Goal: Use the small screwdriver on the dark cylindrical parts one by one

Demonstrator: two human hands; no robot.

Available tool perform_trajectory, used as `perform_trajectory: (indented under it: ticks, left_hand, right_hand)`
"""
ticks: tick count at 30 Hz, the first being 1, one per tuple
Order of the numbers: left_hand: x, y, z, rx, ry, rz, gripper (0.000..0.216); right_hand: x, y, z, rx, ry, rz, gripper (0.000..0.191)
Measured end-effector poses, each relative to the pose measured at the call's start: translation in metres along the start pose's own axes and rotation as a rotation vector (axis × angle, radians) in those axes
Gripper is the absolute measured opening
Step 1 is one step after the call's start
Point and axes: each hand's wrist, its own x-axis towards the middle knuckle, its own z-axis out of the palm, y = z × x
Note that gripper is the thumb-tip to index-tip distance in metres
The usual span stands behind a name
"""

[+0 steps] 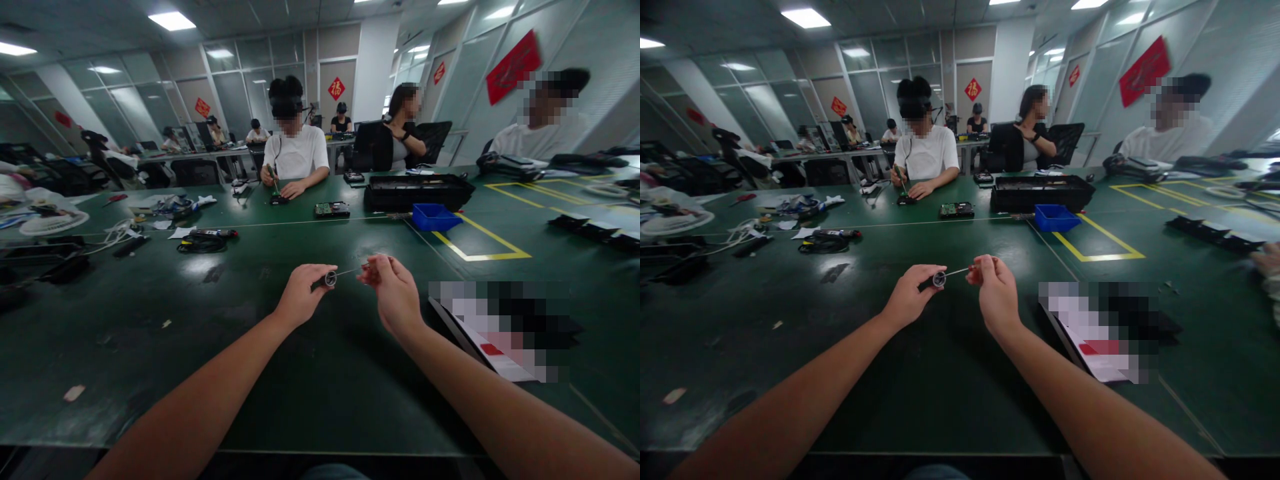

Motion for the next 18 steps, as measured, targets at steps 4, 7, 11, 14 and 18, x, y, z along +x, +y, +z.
perform_trajectory:
  ticks: [4,7,11,14,18]
  left_hand:
    - [0.001,-0.001,0.001,0.147,-0.117,-0.016,0.040]
    - [0.000,-0.002,0.001,0.174,-0.136,-0.052,0.041]
    - [-0.001,0.000,0.000,0.168,-0.146,-0.076,0.040]
    - [-0.001,0.000,0.000,0.159,-0.139,-0.074,0.041]
    - [-0.001,-0.002,0.001,0.160,-0.133,-0.058,0.045]
  right_hand:
    - [0.003,0.004,0.000,-0.054,0.092,0.064,0.029]
    - [-0.002,0.001,-0.001,-0.268,0.065,-0.090,0.028]
    - [-0.009,-0.004,-0.003,-0.408,0.005,-0.232,0.028]
    - [-0.012,-0.006,-0.004,-0.453,-0.032,-0.304,0.026]
    - [-0.012,-0.008,-0.005,-0.517,-0.084,-0.366,0.024]
